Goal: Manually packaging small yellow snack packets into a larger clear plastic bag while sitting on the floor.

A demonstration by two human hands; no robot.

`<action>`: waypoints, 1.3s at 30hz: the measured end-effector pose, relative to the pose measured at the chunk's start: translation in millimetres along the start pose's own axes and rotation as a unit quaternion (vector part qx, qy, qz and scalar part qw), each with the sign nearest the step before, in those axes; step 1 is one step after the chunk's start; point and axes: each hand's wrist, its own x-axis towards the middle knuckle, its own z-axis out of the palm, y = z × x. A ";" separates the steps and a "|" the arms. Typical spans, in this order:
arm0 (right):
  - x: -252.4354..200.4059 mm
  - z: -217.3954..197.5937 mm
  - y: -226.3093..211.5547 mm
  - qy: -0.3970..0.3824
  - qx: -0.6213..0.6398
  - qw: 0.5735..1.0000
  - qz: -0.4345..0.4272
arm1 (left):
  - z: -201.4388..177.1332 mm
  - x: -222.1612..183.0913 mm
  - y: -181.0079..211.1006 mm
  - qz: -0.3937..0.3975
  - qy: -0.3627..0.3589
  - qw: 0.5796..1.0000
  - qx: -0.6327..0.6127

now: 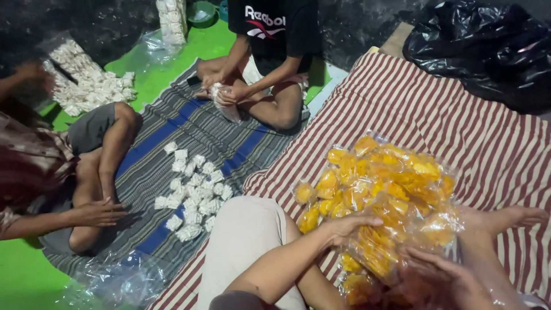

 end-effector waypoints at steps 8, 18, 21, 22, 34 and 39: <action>-20.5 70.4 -17.7 0.190 0.261 0.946 0.003 | -9.0 3.1 -24.2 0.045 0.010 0.997 -0.068; -67.1 185.0 -163.9 0.371 0.208 0.902 0.073 | -27.5 -17.9 -41.8 -0.002 0.085 0.991 -0.102; -119.4 123.1 -118.3 0.382 -0.185 0.906 0.007 | -46.5 -35.7 -18.5 0.077 -0.016 0.953 -0.293; -129.9 125.4 -120.4 0.437 -0.148 0.879 -0.122 | -47.0 -49.5 0.5 0.106 0.032 0.933 -0.342; 91.0 179.1 -12.0 0.264 -0.643 0.619 -0.366 | -112.7 -139.1 62.0 0.457 0.132 0.786 -0.396; 116.3 166.7 14.9 0.246 -0.742 0.534 -0.321 | -136.6 -156.3 54.4 0.459 0.166 0.766 -0.418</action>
